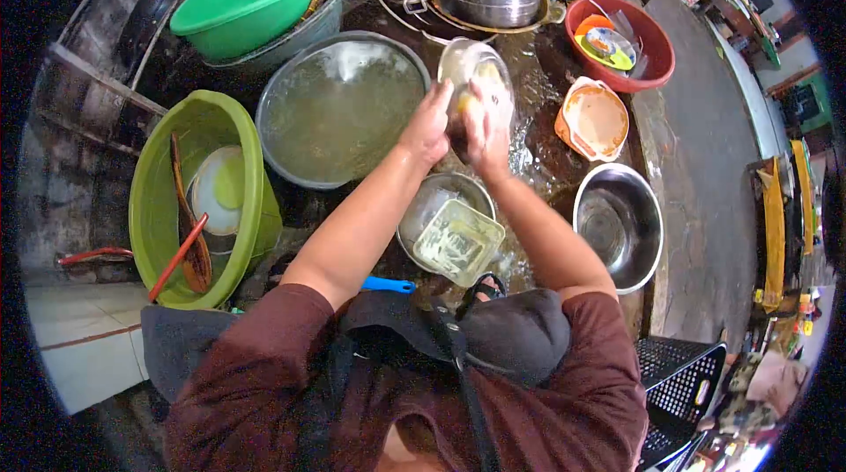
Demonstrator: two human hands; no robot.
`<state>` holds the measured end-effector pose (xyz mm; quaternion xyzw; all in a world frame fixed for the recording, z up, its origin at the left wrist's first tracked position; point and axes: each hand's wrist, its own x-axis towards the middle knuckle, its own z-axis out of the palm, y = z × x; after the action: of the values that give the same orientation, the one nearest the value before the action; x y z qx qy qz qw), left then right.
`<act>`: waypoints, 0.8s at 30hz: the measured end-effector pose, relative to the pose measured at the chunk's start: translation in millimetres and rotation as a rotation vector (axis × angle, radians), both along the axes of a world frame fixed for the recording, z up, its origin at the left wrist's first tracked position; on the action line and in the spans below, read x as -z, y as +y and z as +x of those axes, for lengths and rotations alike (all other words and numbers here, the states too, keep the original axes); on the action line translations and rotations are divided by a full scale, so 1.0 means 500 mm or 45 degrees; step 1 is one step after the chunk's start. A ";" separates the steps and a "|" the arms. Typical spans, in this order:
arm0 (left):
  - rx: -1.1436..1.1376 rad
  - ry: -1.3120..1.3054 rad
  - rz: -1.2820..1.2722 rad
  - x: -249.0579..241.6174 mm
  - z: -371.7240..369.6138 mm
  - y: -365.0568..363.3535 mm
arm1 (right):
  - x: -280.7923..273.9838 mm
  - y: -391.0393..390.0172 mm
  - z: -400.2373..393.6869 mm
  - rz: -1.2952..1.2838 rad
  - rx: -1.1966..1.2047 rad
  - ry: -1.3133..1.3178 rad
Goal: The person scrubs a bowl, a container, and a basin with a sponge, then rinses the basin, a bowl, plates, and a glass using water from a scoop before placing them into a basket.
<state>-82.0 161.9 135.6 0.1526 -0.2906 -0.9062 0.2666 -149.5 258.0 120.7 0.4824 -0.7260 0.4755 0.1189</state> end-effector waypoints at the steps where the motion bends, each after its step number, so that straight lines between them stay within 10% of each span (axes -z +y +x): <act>1: 0.100 -0.003 -0.010 0.004 0.006 0.005 | -0.007 -0.009 -0.029 -0.112 0.019 0.018; 6: 0.158 0.119 0.082 -0.023 0.022 -0.017 | 0.008 0.006 -0.077 -0.389 0.070 -0.459; 10: 0.128 0.088 -0.082 0.003 0.010 0.015 | -0.004 0.019 0.040 0.049 0.001 0.209; 14: 0.308 -0.008 -0.524 0.006 0.029 0.050 | -0.076 -0.010 -0.056 0.019 0.082 0.093; 18: 0.435 -0.083 -0.645 -0.038 0.054 0.071 | 0.045 0.029 -0.211 -0.399 -0.142 -0.872; 20: 0.417 -0.029 -0.584 -0.038 0.049 0.079 | 0.079 0.075 -0.207 -0.603 -0.190 -1.993; 24: 0.200 -0.065 -0.756 -0.005 0.016 0.102 | 0.246 0.102 -0.161 -0.401 -0.211 -2.233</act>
<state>-73.8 212.7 138.0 0.0678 -0.5601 -0.7954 0.2215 -230.0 309.1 -2.2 -0.0258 -0.4451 0.7745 -0.4488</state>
